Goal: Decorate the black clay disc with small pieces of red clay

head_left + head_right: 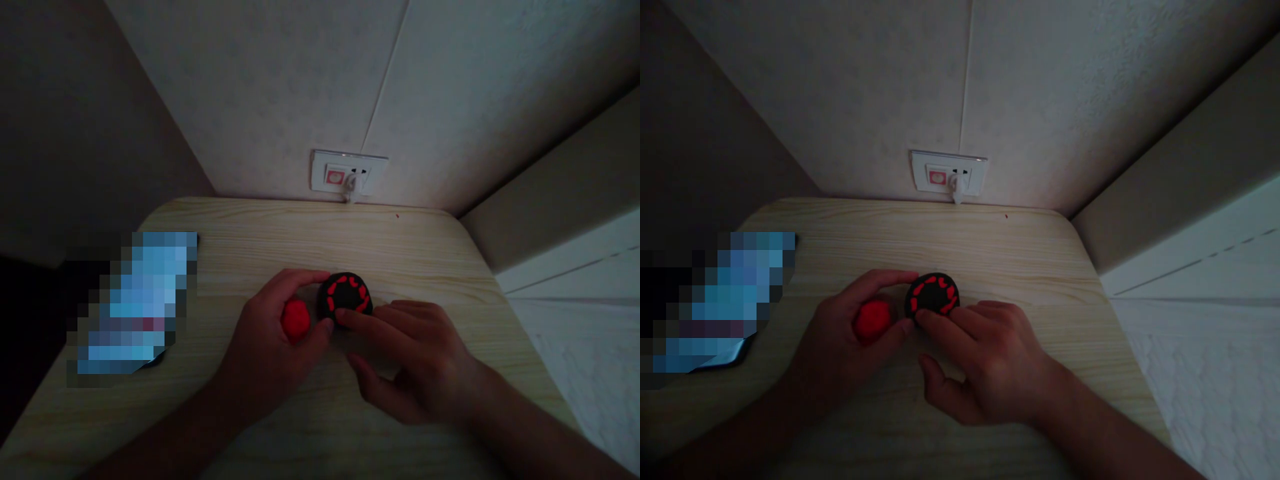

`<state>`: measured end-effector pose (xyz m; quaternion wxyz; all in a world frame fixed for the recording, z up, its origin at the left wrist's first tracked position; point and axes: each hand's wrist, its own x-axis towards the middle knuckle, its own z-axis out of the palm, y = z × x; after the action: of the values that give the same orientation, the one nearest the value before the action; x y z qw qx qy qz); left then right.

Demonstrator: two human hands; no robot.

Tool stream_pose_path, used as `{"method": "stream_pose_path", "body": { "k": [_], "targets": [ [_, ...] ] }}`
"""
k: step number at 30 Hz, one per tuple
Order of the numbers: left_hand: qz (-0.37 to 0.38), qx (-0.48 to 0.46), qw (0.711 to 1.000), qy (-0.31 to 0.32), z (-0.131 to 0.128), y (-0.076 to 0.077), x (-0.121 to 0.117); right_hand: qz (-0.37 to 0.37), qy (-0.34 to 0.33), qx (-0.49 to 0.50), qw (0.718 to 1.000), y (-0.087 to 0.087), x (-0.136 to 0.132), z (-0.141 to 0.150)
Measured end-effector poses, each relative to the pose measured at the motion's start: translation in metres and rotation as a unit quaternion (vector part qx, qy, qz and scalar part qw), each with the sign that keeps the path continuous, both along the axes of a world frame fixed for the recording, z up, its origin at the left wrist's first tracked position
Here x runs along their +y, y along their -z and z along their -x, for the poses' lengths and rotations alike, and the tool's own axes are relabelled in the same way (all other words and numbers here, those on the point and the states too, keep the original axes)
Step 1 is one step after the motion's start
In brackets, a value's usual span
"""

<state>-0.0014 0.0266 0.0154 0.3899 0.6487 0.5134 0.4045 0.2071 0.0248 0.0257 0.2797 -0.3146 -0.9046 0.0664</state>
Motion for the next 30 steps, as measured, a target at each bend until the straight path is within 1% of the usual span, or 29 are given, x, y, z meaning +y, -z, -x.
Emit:
{"method": "stream_pose_path", "body": {
  "k": [8, 15, 21, 26, 30],
  "targets": [
    [-0.02, 0.0, 1.0, 0.005, -0.0004, 0.0002, -0.0005, -0.013, -0.011, -0.016, 1.0, 0.0, -0.0015, -0.0018],
    [-0.017, -0.001, 1.0, -0.002, -0.0011, 0.0008, -0.0001, 0.0, -0.013, -0.025, 1.0, -0.0015, -0.0016, -0.001],
    [-0.019, -0.004, 1.0, -0.002, -0.0006, -0.0006, 0.0001, -0.024, -0.019, -0.009, 0.999, -0.002, -0.002, -0.0035],
    [-0.021, -0.004, 1.0, -0.007, -0.0008, 0.0, -0.0004, -0.03, -0.027, -0.006, 0.999, -0.003, 0.0, -0.0041],
    [-0.019, -0.005, 1.0, -0.003, -0.0003, 0.0009, -0.0003, -0.024, -0.016, 0.007, 1.0, -0.0028, 0.0, -0.0024]
  ]
}}
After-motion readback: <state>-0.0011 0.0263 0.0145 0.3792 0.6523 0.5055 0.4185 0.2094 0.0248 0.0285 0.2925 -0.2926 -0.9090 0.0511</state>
